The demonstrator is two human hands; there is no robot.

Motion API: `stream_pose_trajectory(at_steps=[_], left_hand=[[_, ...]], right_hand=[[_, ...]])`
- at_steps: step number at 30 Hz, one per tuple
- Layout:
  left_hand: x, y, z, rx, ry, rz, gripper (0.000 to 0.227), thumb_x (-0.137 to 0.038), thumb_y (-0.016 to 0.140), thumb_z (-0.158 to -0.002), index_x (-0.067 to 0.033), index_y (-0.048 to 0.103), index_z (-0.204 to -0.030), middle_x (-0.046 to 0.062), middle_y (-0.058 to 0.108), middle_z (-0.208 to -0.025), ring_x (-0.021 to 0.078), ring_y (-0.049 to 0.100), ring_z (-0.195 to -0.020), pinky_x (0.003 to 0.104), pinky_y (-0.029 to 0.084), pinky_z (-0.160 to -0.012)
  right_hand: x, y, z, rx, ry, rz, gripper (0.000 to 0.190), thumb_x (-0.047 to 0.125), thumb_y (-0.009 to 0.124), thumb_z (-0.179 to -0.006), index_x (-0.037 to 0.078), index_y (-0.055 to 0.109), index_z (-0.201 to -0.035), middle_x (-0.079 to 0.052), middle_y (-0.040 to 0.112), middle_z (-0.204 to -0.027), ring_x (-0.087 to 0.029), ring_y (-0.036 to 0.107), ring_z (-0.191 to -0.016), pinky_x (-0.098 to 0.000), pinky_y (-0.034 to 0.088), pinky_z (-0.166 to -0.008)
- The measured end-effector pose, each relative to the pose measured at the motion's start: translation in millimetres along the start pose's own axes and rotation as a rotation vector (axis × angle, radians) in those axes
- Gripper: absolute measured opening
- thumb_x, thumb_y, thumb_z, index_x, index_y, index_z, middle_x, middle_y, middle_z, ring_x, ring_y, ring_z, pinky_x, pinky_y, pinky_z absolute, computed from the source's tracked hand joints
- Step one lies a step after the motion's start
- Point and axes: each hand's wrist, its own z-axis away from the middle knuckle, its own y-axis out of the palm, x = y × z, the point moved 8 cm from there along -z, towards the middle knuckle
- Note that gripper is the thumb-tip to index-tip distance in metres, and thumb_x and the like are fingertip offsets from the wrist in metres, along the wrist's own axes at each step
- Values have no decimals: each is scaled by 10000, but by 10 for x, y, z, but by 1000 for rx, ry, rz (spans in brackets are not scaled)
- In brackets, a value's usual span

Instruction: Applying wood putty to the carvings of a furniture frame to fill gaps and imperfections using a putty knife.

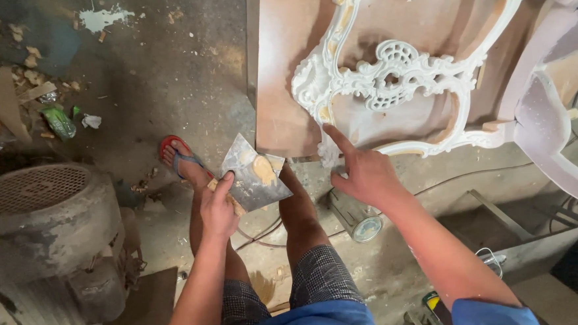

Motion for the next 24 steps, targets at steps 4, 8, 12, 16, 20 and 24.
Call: stream_pose_trajectory(at_steps=[4, 8, 12, 16, 20, 24], left_hand=[[-31, 38, 45, 7, 34, -18, 315, -117, 758, -944, 20, 675, -1215, 199, 587, -964, 163, 571, -997, 355, 473, -1032], [-55, 47, 60, 17, 76, -30, 318, -109, 754, -945, 12, 677, -1229, 193, 580, -982, 164, 573, -1013, 348, 469, -1038], [-93, 42, 29, 26, 108, -48, 324, -101, 750, -946, 4, 680, -1244, 187, 572, -999, 164, 576, -1029, 340, 465, -1044], [-116, 29, 25, 34, 125, -59, 328, -96, 747, -946, -2, 681, -1253, 183, 567, -1011, 165, 577, -1040, 336, 462, -1048], [-141, 23, 51, 46, 152, -72, 335, -88, 743, -947, -10, 683, -1268, 177, 560, -1029, 165, 580, -1056, 328, 458, -1054], [-176, 47, 29, 61, 186, -79, 344, -80, 739, -948, -18, 686, -1282, 171, 553, -1047, 166, 583, -1072, 321, 455, -1060]], right_hand=[[-8, 0, 50, 1, -6, 134, 907, 425, 547, -853, 391, 115, -1651, -56, 719, -741, -357, 747, -812, -518, 576, -799], [-7, 34, 149, 22, -16, 167, 827, 399, 491, -882, 351, 173, -1644, -76, 750, -812, -362, 755, -831, -506, 580, -806], [26, -104, 141, 9, -27, 162, 837, 412, 491, -880, 321, 181, -1652, -80, 731, -753, -361, 752, -796, -505, 584, -779], [41, -154, 62, -52, -24, 160, 841, 419, 522, -862, 336, 219, -1642, -82, 716, -721, -365, 748, -776, -506, 589, -759], [84, -71, 107, -59, -29, 237, 849, 388, 510, -872, 327, 185, -1654, -77, 718, -727, -345, 754, -756, -502, 594, -745], [47, 13, 150, -36, 24, 194, 865, 389, 500, -857, 341, 165, -1653, -66, 735, -732, -357, 760, -789, -517, 589, -781]])
